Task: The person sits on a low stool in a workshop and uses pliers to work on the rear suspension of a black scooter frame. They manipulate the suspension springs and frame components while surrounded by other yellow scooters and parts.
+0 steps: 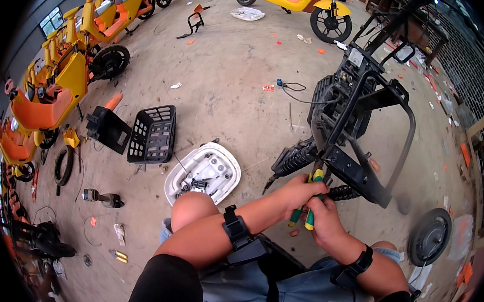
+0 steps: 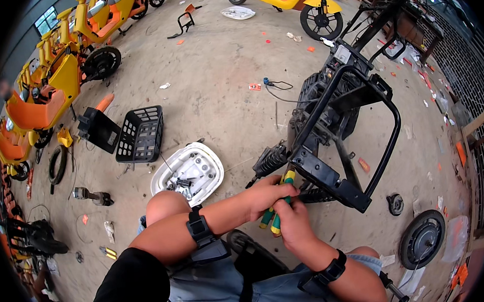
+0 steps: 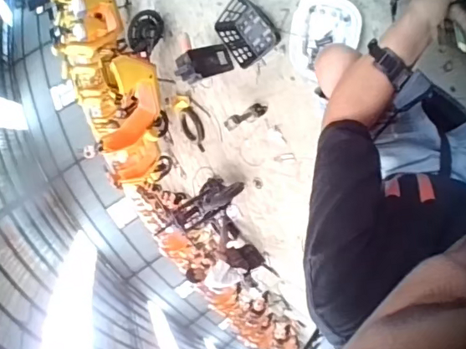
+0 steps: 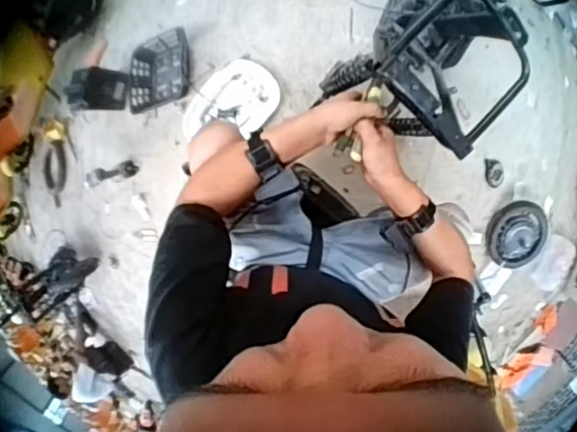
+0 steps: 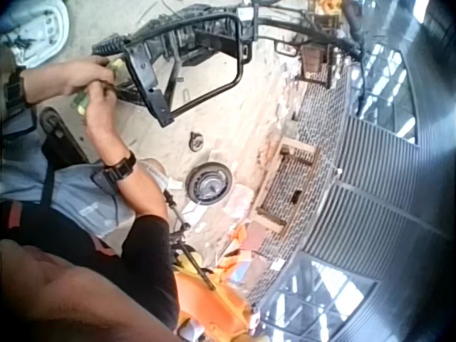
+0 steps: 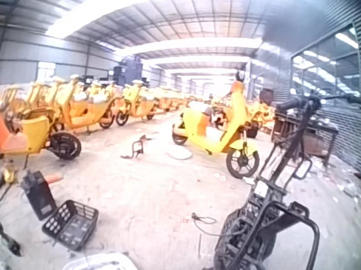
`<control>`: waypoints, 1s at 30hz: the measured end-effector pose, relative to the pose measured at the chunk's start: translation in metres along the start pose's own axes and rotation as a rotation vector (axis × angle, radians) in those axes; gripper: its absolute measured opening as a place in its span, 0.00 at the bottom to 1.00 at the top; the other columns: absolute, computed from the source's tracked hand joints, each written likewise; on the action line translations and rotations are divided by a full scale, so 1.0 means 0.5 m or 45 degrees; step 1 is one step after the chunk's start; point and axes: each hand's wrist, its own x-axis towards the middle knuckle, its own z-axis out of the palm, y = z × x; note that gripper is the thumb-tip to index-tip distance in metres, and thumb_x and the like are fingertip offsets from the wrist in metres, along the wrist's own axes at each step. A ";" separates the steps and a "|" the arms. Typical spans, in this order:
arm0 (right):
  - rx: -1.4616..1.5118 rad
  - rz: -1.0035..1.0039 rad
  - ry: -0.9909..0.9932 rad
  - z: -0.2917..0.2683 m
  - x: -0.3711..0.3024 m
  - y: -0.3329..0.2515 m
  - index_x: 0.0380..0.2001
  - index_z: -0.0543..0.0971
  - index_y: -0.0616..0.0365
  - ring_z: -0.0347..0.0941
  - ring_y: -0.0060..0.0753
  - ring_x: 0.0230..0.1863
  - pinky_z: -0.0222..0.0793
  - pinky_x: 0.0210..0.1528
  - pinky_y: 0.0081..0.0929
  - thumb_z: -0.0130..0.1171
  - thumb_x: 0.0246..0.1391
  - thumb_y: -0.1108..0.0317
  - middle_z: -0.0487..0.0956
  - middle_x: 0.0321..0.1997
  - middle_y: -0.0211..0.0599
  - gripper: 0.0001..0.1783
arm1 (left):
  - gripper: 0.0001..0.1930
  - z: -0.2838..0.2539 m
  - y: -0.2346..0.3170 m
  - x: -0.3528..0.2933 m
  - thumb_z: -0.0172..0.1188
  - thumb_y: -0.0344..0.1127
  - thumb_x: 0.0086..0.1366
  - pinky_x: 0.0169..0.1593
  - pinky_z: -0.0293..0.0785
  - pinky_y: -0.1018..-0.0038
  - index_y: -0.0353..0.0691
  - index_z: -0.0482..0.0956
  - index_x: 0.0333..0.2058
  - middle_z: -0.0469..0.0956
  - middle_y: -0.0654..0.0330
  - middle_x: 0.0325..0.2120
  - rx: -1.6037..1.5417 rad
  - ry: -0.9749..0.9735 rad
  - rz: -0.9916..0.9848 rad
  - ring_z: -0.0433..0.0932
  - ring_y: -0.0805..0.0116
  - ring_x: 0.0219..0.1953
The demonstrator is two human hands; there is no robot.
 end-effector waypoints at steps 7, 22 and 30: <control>-0.019 -0.062 0.021 -0.003 0.007 0.021 0.43 0.73 0.59 0.73 0.24 0.38 0.74 0.42 0.28 0.54 0.58 0.65 0.75 0.38 0.30 0.12 | 0.26 0.002 -0.005 -0.003 0.64 0.41 0.57 0.26 0.75 0.63 0.33 0.67 0.50 0.75 0.52 0.35 0.006 0.022 0.044 0.77 0.64 0.32; -0.161 -0.054 0.019 -0.021 0.009 0.041 0.52 0.70 0.55 0.72 0.24 0.31 0.67 0.14 0.25 0.56 0.56 0.55 0.73 0.38 0.33 0.25 | 0.31 -0.003 -0.013 -0.007 0.65 0.40 0.57 0.48 0.74 0.70 0.29 0.67 0.54 0.74 0.53 0.43 0.031 -0.002 0.043 0.76 0.66 0.45; 0.167 0.106 -0.044 0.015 -0.014 -0.033 0.35 0.75 0.55 0.73 0.25 0.34 0.73 0.38 0.33 0.54 0.57 0.60 0.75 0.33 0.28 0.10 | 0.23 -0.001 0.039 -0.010 0.65 0.43 0.58 0.32 0.75 0.69 0.32 0.72 0.45 0.77 0.55 0.36 0.119 -0.042 -0.137 0.77 0.67 0.34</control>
